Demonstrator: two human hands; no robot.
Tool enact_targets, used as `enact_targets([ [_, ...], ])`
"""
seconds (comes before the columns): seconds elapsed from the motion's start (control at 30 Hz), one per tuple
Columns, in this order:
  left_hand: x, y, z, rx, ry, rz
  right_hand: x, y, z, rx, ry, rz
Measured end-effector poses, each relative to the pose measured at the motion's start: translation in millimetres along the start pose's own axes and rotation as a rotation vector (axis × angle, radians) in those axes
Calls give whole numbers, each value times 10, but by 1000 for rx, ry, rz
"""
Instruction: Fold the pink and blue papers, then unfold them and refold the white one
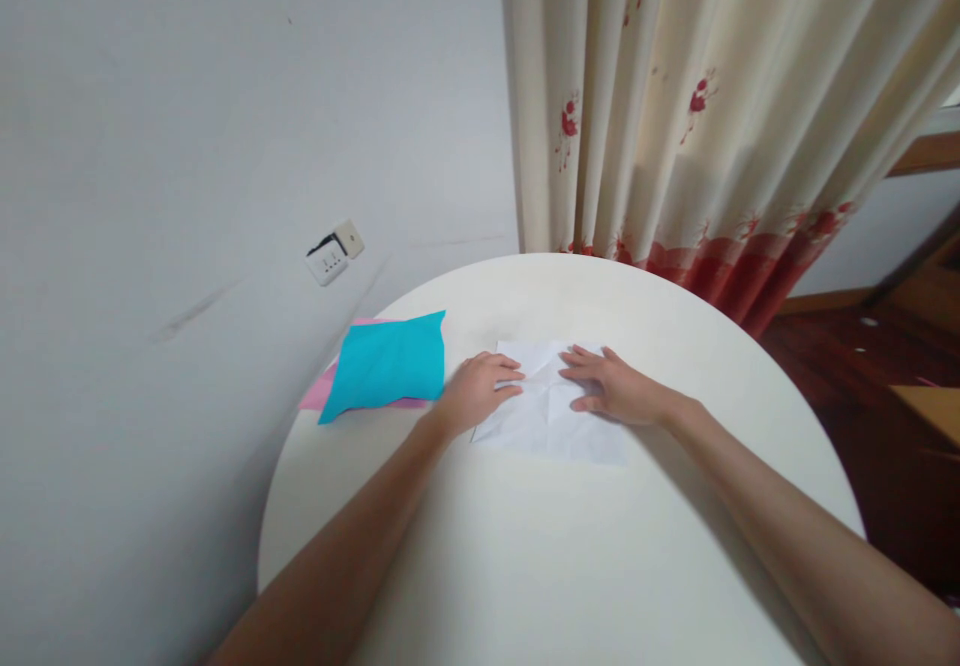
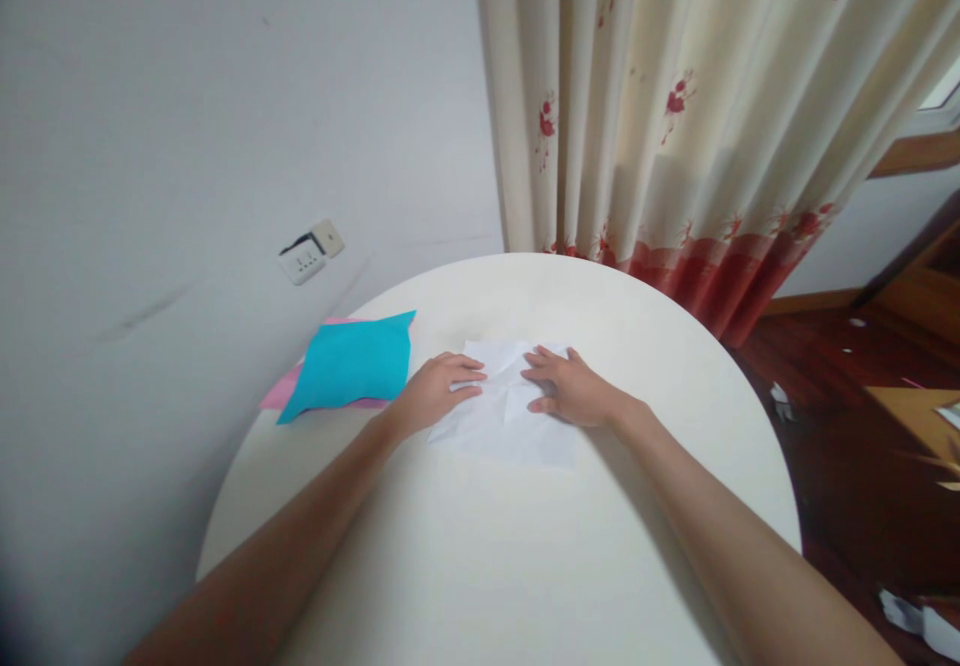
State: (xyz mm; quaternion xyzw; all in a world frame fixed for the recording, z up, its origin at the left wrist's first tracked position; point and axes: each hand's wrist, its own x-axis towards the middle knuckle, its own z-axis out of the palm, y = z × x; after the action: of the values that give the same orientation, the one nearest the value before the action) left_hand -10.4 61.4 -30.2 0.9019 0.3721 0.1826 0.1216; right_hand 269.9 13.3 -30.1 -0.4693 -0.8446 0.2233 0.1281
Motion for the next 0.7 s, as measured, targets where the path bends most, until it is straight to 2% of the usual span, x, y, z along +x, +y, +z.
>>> enact_targets([
  [0.27,47,37,11,-109,105,-3,75,21,79,-3,173,6],
  [0.47,52,124,-128,-148,320,20,76,-56,5,63,416,-11],
  [0.7,41,203,-183,-233,448,35,48,-76,-82,117,621,-153],
])
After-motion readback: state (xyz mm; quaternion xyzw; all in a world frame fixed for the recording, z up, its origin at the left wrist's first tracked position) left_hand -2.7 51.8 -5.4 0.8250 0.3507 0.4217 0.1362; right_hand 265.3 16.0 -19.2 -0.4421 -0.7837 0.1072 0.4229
